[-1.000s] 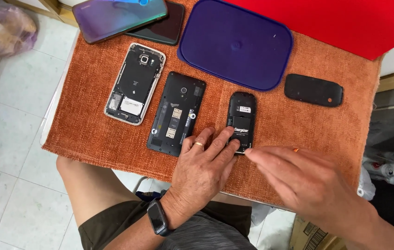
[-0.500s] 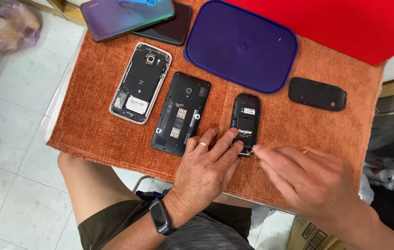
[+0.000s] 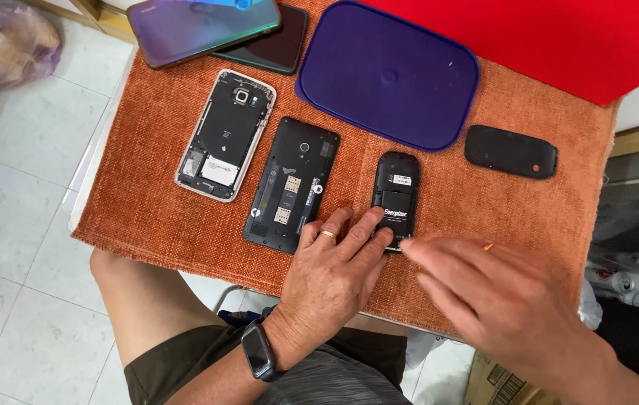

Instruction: A person is disassembling a black smartphone on a repair bench to remove its motherboard, using a small screwdriver and manual prying.

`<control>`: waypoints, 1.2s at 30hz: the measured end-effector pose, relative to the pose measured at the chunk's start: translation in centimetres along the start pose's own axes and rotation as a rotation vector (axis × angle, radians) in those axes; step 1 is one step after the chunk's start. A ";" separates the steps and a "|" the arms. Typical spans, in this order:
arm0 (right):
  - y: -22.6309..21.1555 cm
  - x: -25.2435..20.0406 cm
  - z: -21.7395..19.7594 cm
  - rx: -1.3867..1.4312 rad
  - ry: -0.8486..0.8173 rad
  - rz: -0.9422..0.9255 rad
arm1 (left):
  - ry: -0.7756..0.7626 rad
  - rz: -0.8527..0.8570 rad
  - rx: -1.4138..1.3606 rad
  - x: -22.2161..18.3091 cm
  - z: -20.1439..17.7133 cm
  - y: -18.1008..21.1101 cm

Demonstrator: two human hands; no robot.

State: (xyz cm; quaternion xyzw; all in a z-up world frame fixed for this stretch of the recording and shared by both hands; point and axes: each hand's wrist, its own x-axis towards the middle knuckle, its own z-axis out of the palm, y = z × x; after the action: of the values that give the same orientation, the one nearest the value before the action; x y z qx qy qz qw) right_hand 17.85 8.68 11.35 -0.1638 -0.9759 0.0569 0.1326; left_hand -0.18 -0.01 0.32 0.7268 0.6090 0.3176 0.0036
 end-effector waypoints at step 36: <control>0.5 -1.1 1.1 -0.161 0.044 -0.075 | -0.003 -0.006 0.021 0.1 0.1 0.1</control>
State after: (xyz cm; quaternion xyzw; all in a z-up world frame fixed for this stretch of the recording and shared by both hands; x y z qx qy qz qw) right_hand 18.72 8.70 9.94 -0.1387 -0.9796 -0.0303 0.1426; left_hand 0.01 0.08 0.32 0.7253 0.6146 0.3102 -0.0023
